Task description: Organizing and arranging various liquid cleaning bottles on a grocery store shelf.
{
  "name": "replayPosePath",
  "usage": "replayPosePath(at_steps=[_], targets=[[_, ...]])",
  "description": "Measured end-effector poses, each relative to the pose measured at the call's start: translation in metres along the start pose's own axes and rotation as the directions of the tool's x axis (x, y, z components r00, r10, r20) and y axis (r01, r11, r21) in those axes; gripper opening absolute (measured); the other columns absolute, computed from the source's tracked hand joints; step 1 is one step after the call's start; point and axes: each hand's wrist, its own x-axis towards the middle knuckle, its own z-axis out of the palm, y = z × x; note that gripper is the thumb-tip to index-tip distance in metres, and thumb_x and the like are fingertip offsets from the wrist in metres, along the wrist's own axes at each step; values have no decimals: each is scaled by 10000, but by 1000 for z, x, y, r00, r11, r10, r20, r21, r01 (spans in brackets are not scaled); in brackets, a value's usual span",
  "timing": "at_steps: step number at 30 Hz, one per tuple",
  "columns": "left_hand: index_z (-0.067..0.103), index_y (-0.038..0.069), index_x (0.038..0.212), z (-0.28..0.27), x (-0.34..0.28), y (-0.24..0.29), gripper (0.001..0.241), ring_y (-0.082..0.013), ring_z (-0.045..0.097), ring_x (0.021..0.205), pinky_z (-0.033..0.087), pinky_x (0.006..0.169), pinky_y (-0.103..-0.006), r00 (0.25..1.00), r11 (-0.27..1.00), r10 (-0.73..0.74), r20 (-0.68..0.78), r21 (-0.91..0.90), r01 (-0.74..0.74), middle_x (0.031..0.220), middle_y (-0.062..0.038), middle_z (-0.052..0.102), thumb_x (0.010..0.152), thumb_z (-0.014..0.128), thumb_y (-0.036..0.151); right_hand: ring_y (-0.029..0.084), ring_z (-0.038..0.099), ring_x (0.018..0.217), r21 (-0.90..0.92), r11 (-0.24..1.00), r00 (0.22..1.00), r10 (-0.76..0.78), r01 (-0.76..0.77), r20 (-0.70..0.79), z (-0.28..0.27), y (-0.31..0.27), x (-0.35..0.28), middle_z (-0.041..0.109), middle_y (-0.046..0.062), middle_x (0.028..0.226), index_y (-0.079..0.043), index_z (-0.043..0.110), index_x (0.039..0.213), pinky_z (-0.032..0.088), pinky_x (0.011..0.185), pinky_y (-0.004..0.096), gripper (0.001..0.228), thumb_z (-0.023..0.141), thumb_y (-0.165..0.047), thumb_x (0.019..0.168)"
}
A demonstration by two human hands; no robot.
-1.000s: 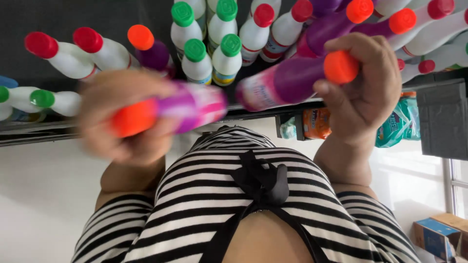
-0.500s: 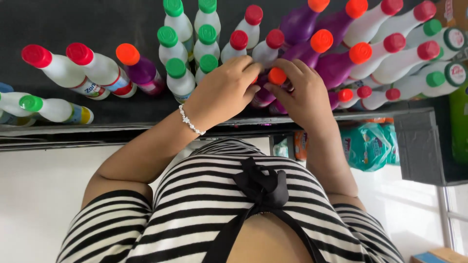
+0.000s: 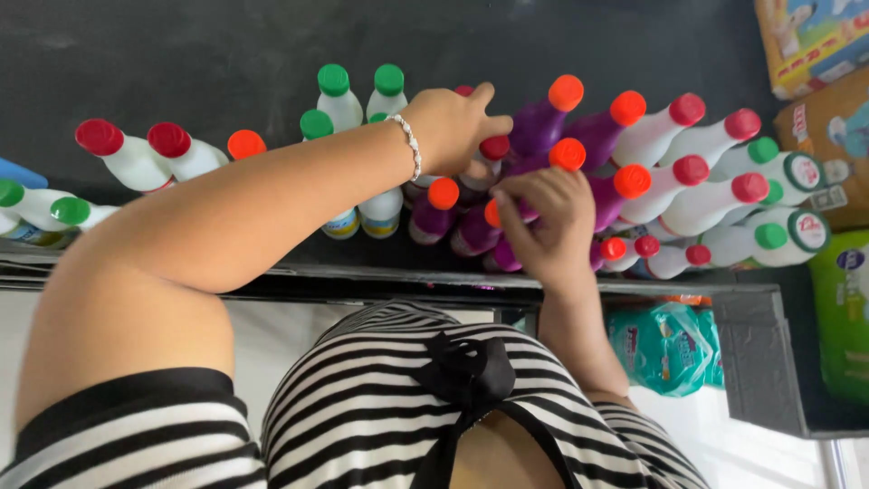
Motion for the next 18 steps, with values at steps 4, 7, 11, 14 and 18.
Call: replayPosePath(at_steps=[4, 7, 11, 14, 18], targets=[[665, 139, 1147, 16, 9, -4, 575, -378, 708, 686, 578, 524, -466, 982, 986, 145, -119, 100, -133, 1136, -206, 584, 788, 766, 578, 238, 628, 794, -7, 993, 993, -117, 117, 12, 8, 2, -5, 712, 55, 857, -58, 723, 900, 446, 757, 410, 87, 776, -44, 832], [680, 44, 960, 17, 12, -3, 518, -340, 707, 615, 565, 439, -435, 950, 969, 196, -244, 195, -150, 1015, -150, 632, 822, 756, 537, 247, 621, 836, 107, 988, 993, -118, 114, 28, 14, 9, -11, 707, 64, 911, -64, 733, 935, 473, 767, 383, 94, 764, -41, 850], [657, 20, 766, 18, 17, -16, 558, -341, 693, 614, 548, 451, -448, 945, 978, 194, -264, 129, -164, 897, -145, 622, 831, 761, 564, 263, 606, 871, 191, 979, 994, -83, 68, 76, 18, 13, -12, 684, 74, 949, -62, 747, 967, 495, 766, 364, 116, 769, -45, 855], [648, 27, 745, 14, 12, -33, 568, -337, 684, 621, 533, 483, -448, 890, 985, 173, -422, 68, -159, 847, -140, 617, 831, 775, 574, 264, 600, 885, 198, 979, 991, -77, 55, 105, 19, 13, -14, 676, 71, 951, -65, 752, 970, 492, 778, 368, 125, 778, -49, 848], [663, 37, 771, -40, -6, -54, 604, -321, 653, 562, 515, 473, -415, 771, 985, 151, -618, 160, -64, 842, -139, 640, 935, 747, 613, 263, 590, 922, 171, 984, 990, -64, 42, 123, 19, 11, -10, 676, 62, 964, -72, 756, 971, 481, 815, 372, 122, 784, -51, 854]])
